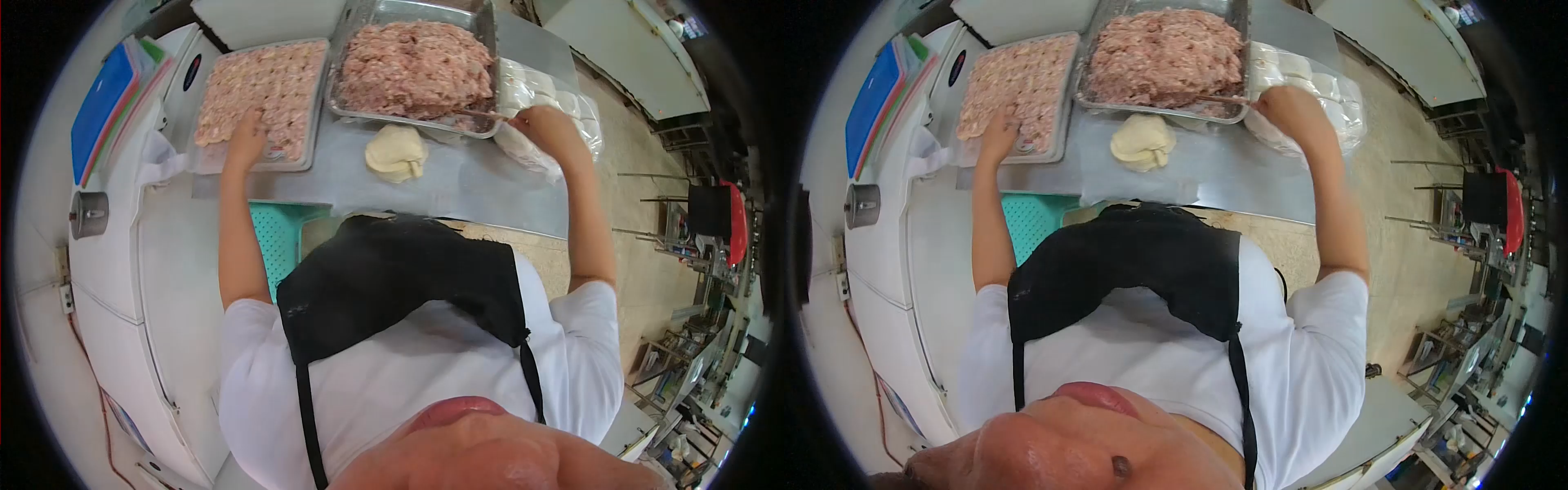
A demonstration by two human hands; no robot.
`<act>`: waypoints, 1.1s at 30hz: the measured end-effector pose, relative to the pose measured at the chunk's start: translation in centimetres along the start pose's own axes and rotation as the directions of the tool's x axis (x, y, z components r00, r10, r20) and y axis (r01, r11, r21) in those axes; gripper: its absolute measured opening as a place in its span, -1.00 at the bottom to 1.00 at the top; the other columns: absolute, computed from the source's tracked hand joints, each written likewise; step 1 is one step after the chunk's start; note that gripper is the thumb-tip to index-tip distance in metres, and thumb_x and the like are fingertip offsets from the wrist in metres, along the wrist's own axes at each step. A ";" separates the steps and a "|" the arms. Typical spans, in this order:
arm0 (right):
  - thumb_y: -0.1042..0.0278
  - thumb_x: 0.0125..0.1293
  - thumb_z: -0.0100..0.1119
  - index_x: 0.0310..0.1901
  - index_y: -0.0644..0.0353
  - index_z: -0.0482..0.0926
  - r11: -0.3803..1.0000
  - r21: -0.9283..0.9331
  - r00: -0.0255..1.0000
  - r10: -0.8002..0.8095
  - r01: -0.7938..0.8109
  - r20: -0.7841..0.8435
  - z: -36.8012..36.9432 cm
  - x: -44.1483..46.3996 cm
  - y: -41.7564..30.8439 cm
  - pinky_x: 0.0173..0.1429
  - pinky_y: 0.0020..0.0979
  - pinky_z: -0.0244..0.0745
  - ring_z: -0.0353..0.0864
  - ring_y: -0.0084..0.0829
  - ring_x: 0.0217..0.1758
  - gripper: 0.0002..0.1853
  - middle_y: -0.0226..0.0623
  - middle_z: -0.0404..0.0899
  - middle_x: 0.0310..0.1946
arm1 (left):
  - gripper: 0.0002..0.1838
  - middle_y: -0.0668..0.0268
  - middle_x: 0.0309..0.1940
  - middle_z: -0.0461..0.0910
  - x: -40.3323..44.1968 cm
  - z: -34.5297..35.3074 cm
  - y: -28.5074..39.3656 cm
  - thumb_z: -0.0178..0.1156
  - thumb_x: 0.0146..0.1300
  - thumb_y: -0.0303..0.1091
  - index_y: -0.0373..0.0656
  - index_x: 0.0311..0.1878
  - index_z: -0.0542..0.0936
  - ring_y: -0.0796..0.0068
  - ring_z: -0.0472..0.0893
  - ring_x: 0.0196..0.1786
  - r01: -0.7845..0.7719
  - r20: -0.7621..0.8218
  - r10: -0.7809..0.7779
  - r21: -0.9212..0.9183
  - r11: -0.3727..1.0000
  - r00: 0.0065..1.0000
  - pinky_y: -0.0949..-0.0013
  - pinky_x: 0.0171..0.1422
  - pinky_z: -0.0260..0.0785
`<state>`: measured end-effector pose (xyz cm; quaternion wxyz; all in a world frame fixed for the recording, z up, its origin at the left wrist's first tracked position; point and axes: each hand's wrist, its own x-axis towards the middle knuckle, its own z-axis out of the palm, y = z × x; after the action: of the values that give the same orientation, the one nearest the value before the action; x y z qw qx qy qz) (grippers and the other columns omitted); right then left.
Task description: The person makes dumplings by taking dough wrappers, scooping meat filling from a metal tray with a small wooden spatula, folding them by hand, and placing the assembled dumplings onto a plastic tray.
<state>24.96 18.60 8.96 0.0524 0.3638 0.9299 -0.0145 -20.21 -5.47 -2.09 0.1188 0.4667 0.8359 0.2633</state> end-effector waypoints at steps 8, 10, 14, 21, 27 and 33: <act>0.41 0.09 0.08 -0.54 0.17 0.65 0.911 -0.271 0.902 -0.372 0.310 -0.218 7.1 4.8 0.2 -0.39 -0.23 0.58 0.69 -0.20 -0.44 -0.84 -0.13 0.64 -0.51 | -0.62 0.07 -0.03 0.52 -4.2 4.8 14.6 0.14 0.20 -0.40 -0.09 0.12 0.54 0.04 0.49 0.10 -0.308 -0.197 0.285 -0.100 0.946 0.938 0.15 0.22 0.32; 0.41 0.09 0.09 -0.54 0.17 0.65 0.874 -0.251 0.883 -0.454 0.416 -0.119 6.7 3.1 -0.1 -0.40 -0.23 0.57 0.69 -0.20 -0.44 -0.84 -0.15 0.64 -0.52 | -0.67 0.10 -0.10 0.51 -5.1 7.5 16.4 0.17 0.19 -0.38 -0.11 0.06 0.56 0.07 0.50 0.05 -0.294 -0.031 0.294 -0.206 0.933 0.955 0.18 0.19 0.34; 0.39 0.09 0.12 -0.52 0.20 0.64 0.902 -0.205 0.918 -0.394 0.379 -0.035 2.0 3.0 1.9 -0.33 -0.18 0.57 0.68 -0.17 -0.38 -0.86 -0.15 0.62 -0.51 | -0.68 0.17 -0.17 0.50 -6.1 11.9 17.2 0.24 0.14 -0.33 -0.13 -0.02 0.59 0.14 0.51 -0.05 -0.360 0.089 0.378 -0.168 0.918 0.922 0.25 0.08 0.37; 0.39 0.12 0.06 -0.47 0.17 0.64 0.848 -0.106 0.849 -0.526 0.519 -0.053 6.9 3.7 -0.5 -0.29 -0.13 0.56 0.68 -0.13 -0.34 -0.84 -0.16 0.65 -0.46 | -0.76 0.23 -0.20 0.53 -6.2 11.9 16.3 0.27 0.18 -0.26 -0.20 -0.16 0.66 0.27 0.54 -0.12 -0.078 0.197 0.176 -0.424 0.902 0.965 0.39 0.02 0.36; 0.37 0.09 0.10 -0.49 0.21 0.66 0.889 -0.118 0.895 -0.445 0.443 0.007 3.4 6.6 2.8 -0.36 -0.16 0.55 0.68 -0.14 -0.40 -0.83 -0.12 0.63 -0.53 | -0.81 0.34 -0.13 0.56 -5.9 11.4 15.3 0.16 0.33 -0.31 -0.25 -0.24 0.61 0.50 0.52 -0.04 -0.129 0.185 0.224 -0.422 0.897 0.957 0.46 0.06 0.33; 0.24 0.33 0.04 -0.40 0.21 0.63 0.904 0.195 0.925 -0.363 0.380 -0.114 8.3 4.8 -0.2 -0.24 -0.15 0.51 0.65 -0.09 -0.33 -0.73 -0.08 0.61 -0.49 | -0.78 0.37 -0.19 0.57 -3.8 12.0 13.0 0.18 0.32 -0.30 -0.20 -0.05 0.53 0.61 0.52 -0.11 0.190 0.180 -0.062 -0.892 0.410 0.982 0.47 0.00 0.38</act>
<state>22.05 21.13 0.19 -0.0257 0.1837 0.9765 -0.1100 -3.47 0.85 -5.11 0.4198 0.2796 0.5864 0.6338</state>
